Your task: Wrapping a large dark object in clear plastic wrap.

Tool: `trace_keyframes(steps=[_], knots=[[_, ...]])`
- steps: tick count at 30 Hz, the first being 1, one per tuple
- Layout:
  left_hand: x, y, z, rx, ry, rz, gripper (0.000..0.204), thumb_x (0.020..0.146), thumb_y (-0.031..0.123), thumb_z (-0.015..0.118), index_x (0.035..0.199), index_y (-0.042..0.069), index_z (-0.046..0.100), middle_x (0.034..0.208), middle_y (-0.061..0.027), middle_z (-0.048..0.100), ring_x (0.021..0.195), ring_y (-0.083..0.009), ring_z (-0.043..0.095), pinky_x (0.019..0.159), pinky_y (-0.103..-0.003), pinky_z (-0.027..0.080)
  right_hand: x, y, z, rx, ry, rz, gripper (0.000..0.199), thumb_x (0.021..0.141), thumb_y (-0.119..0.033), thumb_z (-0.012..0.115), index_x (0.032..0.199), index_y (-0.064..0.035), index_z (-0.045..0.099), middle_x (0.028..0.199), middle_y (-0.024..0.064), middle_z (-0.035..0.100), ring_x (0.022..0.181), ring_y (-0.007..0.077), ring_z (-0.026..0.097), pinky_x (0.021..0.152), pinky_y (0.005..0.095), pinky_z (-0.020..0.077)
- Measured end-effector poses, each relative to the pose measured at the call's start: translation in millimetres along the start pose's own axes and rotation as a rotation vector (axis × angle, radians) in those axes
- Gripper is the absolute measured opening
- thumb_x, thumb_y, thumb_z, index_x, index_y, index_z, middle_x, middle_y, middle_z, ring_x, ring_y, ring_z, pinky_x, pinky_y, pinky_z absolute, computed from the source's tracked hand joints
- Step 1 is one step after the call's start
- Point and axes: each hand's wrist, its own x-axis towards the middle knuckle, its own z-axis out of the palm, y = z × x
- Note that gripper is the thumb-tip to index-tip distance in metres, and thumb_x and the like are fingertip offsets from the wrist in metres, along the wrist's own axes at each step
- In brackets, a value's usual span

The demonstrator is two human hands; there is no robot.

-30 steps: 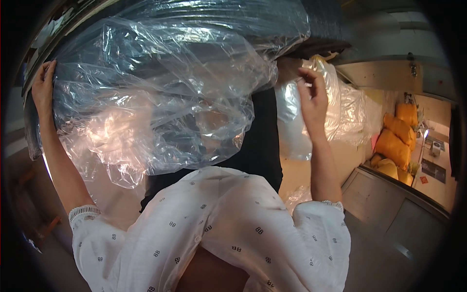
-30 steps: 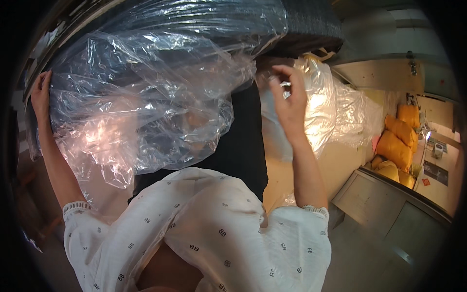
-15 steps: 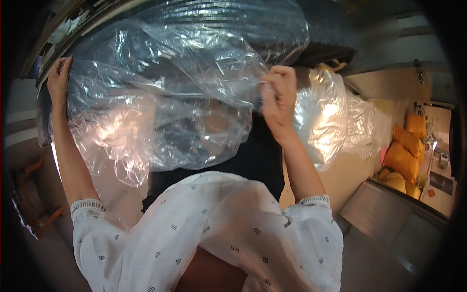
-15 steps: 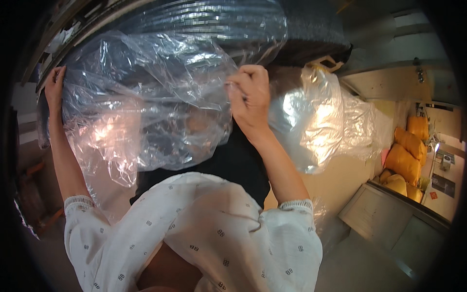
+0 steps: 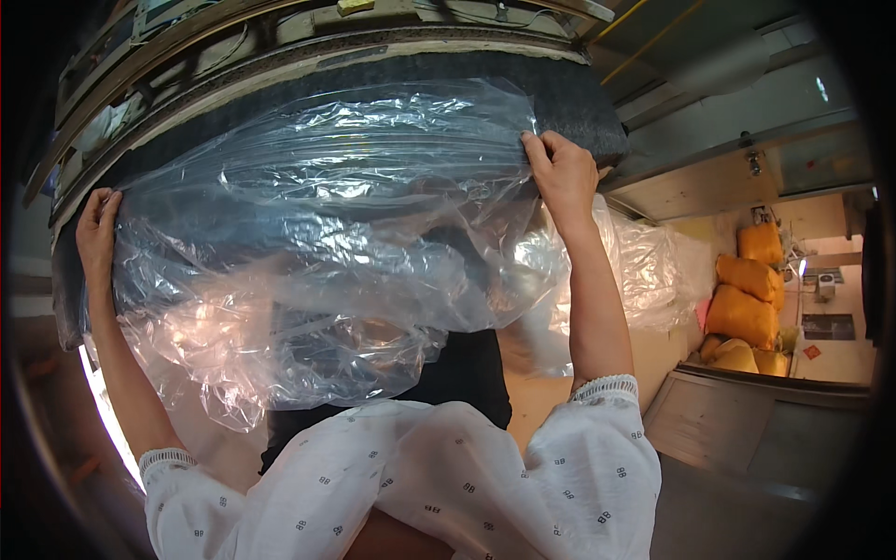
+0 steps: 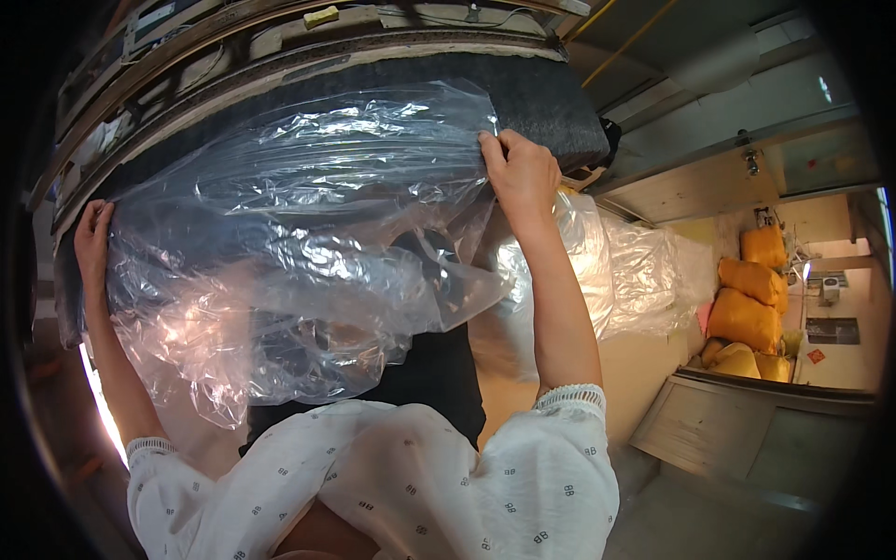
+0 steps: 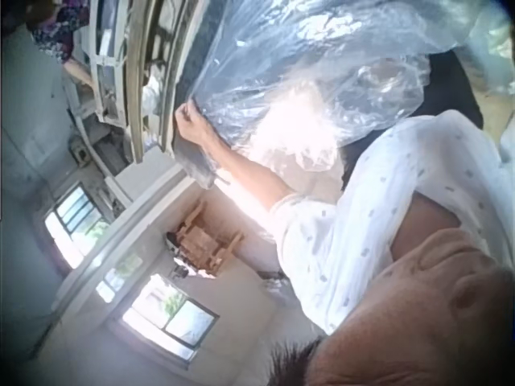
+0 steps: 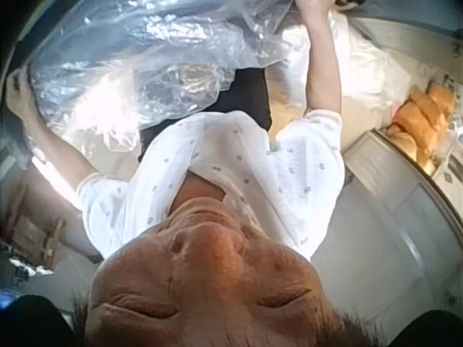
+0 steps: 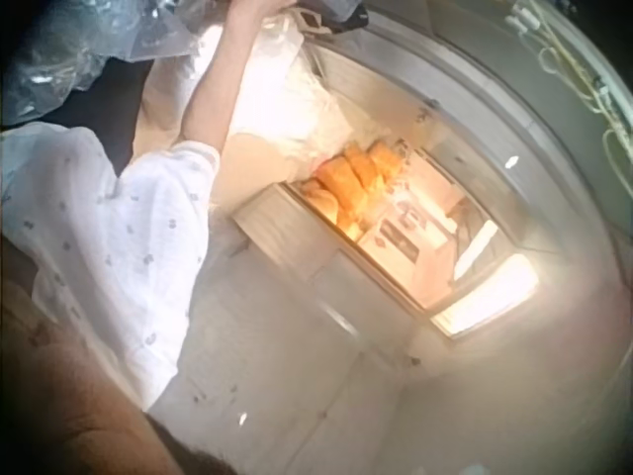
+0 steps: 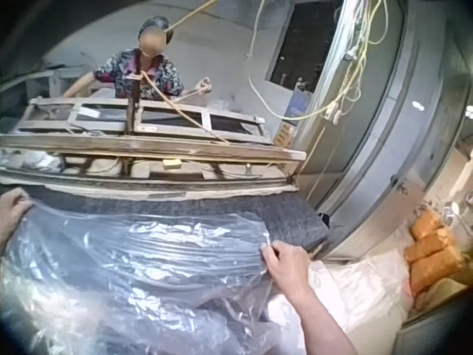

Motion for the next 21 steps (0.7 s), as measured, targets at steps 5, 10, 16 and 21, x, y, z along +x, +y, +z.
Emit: trace_keyframes(steps=[5,10,16,21], knots=[[0,-2,1,-0.052,-0.048,-0.012,0.018,0.085,0.017,0.062,0.095,0.003,0.06,0.08,0.0053,0.053,0.074,-0.0033,0.046,0.068,-0.016,0.036,16,-13,3,-0.23,0.274,-0.348,0.017,0.079,-0.019,0.061,0.079,-0.0025,0.058,0.082,0.0115,0.062,0.076,0.028,0.058,0.065,0.0398,0.044],[0,-5,-2,-0.081,-0.057,-0.021,0.018,0.085,0.017,0.062,0.095,0.002,0.06,0.082,0.0049,0.053,0.075,-0.0033,0.046,0.069,-0.015,0.036,8,-16,32,-0.129,0.017,-0.556,0.036,0.086,-0.023,0.051,0.115,-0.0006,0.05,0.121,0.0148,0.05,0.113,0.0328,0.046,0.094,0.0431,0.036],[-9,1,-8,-0.098,0.018,0.009,0.018,0.086,0.017,0.061,0.095,0.001,0.06,0.086,0.003,0.054,0.08,-0.0045,0.048,0.073,-0.016,0.037,12,-14,36,-0.181,-0.093,-0.462,0.048,0.091,-0.033,0.042,0.128,-0.0019,0.042,0.137,0.0145,0.037,0.129,0.0309,0.03,0.104,0.0478,0.0232],[-35,-10,-55,-0.089,0.264,0.048,0.018,0.087,0.013,0.06,0.1,0.0,0.061,0.094,-0.0002,0.059,0.088,-0.0077,0.052,0.08,-0.019,0.041,36,-6,37,-0.039,-0.118,-0.577,0.043,0.086,-0.026,0.052,0.124,-0.0058,0.046,0.125,0.0119,0.05,0.114,0.0289,0.048,0.093,0.0463,0.0355]])
